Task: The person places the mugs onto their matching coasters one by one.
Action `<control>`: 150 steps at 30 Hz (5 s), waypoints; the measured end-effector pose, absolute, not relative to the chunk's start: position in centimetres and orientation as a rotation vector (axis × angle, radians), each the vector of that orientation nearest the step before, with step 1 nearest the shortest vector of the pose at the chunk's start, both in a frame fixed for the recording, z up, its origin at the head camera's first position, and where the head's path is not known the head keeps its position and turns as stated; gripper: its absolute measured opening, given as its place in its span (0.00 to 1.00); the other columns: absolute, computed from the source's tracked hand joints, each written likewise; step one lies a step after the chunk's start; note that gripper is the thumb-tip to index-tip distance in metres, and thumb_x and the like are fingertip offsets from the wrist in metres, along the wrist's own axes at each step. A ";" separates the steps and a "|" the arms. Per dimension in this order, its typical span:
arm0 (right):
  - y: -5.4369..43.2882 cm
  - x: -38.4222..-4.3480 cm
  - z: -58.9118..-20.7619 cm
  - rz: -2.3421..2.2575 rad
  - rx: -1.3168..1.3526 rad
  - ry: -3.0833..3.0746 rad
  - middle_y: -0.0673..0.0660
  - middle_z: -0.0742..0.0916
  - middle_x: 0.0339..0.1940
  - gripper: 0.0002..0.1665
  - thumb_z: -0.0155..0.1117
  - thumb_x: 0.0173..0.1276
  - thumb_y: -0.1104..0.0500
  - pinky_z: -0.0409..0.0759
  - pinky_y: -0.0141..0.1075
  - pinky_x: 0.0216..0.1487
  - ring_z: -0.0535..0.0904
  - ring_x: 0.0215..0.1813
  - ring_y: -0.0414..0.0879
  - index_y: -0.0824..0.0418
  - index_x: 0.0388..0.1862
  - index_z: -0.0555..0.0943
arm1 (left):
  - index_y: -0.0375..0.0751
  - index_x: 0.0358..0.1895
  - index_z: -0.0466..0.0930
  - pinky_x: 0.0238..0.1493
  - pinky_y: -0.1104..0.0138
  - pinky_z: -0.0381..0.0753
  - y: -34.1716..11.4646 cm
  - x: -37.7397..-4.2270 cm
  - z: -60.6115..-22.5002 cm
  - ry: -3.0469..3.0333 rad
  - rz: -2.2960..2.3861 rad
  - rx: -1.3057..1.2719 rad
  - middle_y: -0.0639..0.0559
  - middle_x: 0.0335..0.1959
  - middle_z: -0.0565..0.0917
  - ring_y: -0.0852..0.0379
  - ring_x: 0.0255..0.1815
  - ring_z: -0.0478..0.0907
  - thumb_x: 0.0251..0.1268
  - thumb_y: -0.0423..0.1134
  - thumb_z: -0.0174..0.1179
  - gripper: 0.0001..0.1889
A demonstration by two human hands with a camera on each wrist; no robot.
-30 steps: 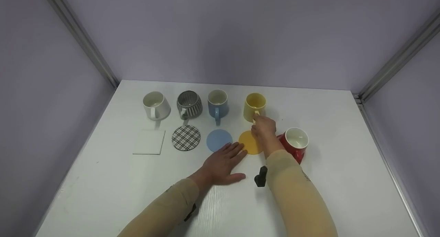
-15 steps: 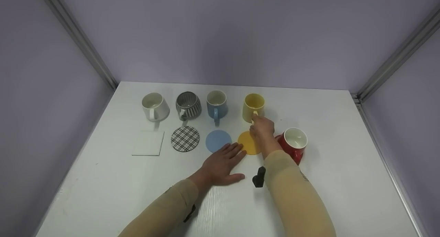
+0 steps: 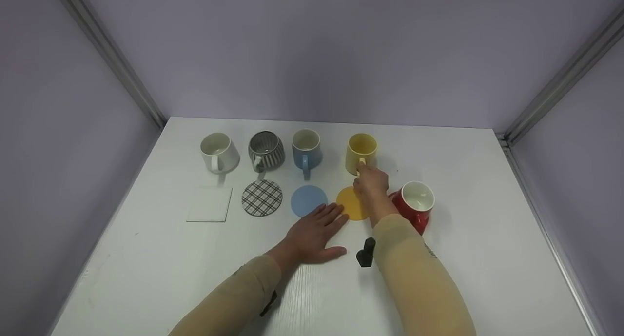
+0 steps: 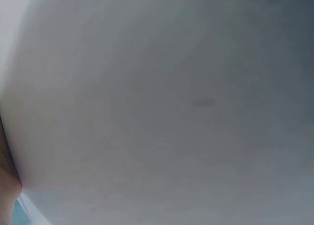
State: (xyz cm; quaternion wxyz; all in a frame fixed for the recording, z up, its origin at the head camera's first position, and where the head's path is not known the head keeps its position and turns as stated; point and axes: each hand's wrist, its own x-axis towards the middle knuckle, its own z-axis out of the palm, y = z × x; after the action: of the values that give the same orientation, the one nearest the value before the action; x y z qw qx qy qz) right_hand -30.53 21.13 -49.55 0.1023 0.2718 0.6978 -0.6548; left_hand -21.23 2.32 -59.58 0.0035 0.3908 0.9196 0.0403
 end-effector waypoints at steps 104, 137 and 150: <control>22.6 -21.1 -46.4 -2.120 0.499 1.899 0.71 0.68 0.77 0.36 0.49 0.89 0.54 0.77 0.41 0.68 0.85 0.61 0.44 0.77 0.81 0.58 | 0.51 0.87 0.52 0.85 0.61 0.40 2.3 -21.2 -59.5 2.878 0.195 1.219 0.51 0.88 0.49 0.55 0.88 0.44 0.77 0.77 0.32 0.47; 23.3 -19.3 -47.6 -2.064 0.607 1.900 0.67 0.77 0.71 0.35 0.57 0.85 0.50 0.78 0.44 0.67 0.81 0.70 0.55 0.71 0.78 0.67 | 0.53 0.88 0.51 0.85 0.63 0.37 2.4 -21.4 -59.9 2.881 0.178 1.200 0.53 0.88 0.49 0.56 0.88 0.42 0.76 0.78 0.30 0.47; 23.2 -18.9 -47.8 -2.102 0.618 1.863 0.70 0.73 0.75 0.36 0.57 0.86 0.52 0.77 0.45 0.68 0.81 0.70 0.55 0.71 0.82 0.63 | 0.54 0.87 0.52 0.85 0.63 0.38 2.4 -21.2 -59.4 2.880 0.149 1.178 0.53 0.88 0.50 0.55 0.88 0.44 0.75 0.78 0.32 0.47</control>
State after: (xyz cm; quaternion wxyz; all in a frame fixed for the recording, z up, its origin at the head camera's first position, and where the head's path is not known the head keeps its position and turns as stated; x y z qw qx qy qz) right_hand -18.89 23.18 -47.75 0.1325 0.2132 0.6420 -0.7244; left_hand -21.20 2.44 -59.43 0.0134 0.3781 0.9244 0.0478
